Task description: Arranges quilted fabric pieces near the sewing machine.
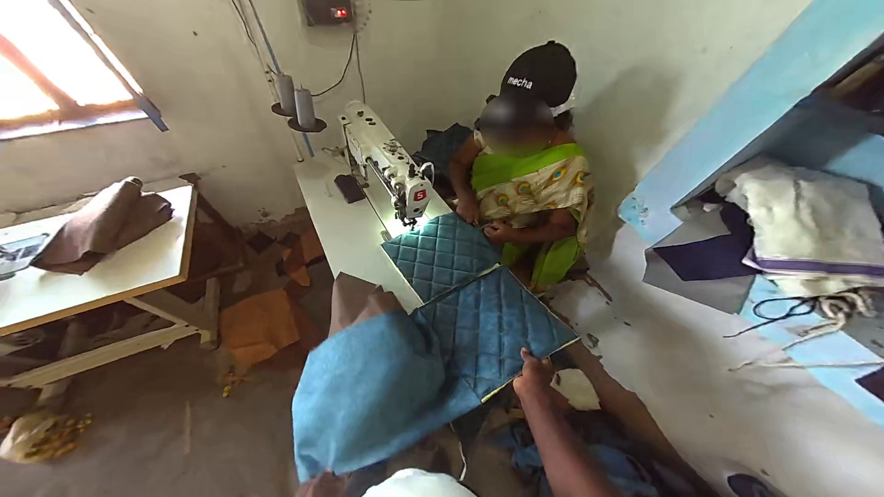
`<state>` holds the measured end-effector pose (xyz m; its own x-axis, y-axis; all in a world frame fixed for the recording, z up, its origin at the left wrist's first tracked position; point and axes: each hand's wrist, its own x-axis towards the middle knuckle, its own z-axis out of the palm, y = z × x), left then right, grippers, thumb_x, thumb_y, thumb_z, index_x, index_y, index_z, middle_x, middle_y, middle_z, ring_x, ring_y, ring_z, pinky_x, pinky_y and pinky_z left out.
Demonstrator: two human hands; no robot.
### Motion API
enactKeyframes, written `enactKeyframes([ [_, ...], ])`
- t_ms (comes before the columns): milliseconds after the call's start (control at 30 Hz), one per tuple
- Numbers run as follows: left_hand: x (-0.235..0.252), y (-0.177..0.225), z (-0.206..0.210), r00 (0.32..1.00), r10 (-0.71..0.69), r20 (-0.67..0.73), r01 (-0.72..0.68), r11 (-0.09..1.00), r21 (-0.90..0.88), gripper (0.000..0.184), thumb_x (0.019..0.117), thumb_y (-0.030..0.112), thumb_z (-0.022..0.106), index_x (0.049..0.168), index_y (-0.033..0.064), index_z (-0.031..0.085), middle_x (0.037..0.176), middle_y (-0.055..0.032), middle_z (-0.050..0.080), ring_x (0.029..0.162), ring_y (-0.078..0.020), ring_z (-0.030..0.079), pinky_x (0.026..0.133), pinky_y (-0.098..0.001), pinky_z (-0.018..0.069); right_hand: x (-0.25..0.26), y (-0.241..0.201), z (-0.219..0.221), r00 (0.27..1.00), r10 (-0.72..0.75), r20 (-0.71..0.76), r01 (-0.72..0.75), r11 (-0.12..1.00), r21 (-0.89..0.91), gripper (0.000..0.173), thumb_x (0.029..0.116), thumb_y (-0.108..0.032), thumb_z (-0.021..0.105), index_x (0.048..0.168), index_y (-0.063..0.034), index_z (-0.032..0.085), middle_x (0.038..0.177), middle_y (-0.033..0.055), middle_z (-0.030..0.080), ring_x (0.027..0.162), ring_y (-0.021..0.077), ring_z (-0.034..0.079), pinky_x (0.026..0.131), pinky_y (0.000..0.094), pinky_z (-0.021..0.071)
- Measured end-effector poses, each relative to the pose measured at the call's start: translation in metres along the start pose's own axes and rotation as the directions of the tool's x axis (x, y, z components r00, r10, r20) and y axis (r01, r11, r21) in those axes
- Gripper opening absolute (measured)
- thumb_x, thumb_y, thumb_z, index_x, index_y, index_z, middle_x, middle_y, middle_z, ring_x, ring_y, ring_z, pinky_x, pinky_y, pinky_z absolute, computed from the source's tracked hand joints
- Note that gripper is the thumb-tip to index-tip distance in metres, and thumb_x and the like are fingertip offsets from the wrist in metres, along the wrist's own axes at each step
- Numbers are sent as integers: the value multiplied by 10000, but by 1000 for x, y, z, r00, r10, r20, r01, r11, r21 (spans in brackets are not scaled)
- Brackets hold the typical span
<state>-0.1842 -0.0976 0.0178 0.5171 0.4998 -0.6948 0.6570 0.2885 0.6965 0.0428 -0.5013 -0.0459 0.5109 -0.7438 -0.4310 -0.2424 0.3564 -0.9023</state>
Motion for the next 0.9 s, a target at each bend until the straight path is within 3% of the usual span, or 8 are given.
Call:
enactKeyframes([
  [67,-20,8,-3,976,-182,120,167,977,129,287,1082,88,417,1235,-127,529,975,-135,654,783,-118,612,754,-292,530,0,2,3,1000,10,7,-10,1000,7,493,949,-38,682,1408,1,506,1373,227,566,1244,320,576,1017,520,505],
  [167,52,-45,-24,957,-28,289,-10,992,129,348,1084,216,496,1093,-103,632,884,-159,735,736,-187,711,691,-354,601,0,0,6,999,31,-12,-31,999,7,515,950,-52,689,1425,-17,493,1397,218,557,1274,322,565,1031,529,497],
  [300,75,-9,11,907,249,339,-368,861,352,340,1061,290,522,1107,-10,674,944,-131,726,846,-228,711,812,-437,595,1,1,6,1000,12,-14,-12,1000,-9,466,953,-75,695,1381,2,526,1362,220,577,1248,320,578,1010,524,509],
  [400,57,32,60,712,492,501,-702,484,523,360,1065,323,484,1199,66,697,1139,-94,714,1114,-230,665,1021,-468,520,-1,1,5,1000,18,-9,-18,1000,14,466,951,-74,694,1380,4,529,1366,221,574,1253,318,575,1013,528,508],
  [500,42,53,121,425,518,742,-894,109,435,379,1064,364,453,1299,160,669,1331,-61,649,1311,-266,550,1099,-505,444,-9,-5,5,999,28,-24,-27,999,23,431,951,-84,698,1344,8,545,1324,221,595,1213,315,595,991,522,517],
  [567,37,62,156,337,472,815,-923,-5,384,402,1062,374,458,1372,177,623,1468,-49,566,1430,-262,447,1157,-506,388,-14,-10,3,999,36,-20,-35,998,45,428,959,-78,688,1353,4,541,1323,221,594,1208,315,594,990,520,513],
  [733,62,61,184,431,434,791,-843,-120,525,666,1044,451,440,1624,153,302,1714,-102,158,1574,-399,86,1233,-665,101,-17,-25,-6,1000,-6,18,3,991,134,485,966,-57,664,1419,-34,494,1350,200,584,1207,297,604,990,505,529],
  [900,107,48,157,530,395,750,-761,-169,627,862,959,770,298,1651,265,205,1725,-82,107,1570,-427,35,1187,-745,40,-15,-24,-18,997,-77,29,68,967,244,469,967,-7,637,1410,-36,486,1314,188,598,1161,271,627,964,478,553],
])
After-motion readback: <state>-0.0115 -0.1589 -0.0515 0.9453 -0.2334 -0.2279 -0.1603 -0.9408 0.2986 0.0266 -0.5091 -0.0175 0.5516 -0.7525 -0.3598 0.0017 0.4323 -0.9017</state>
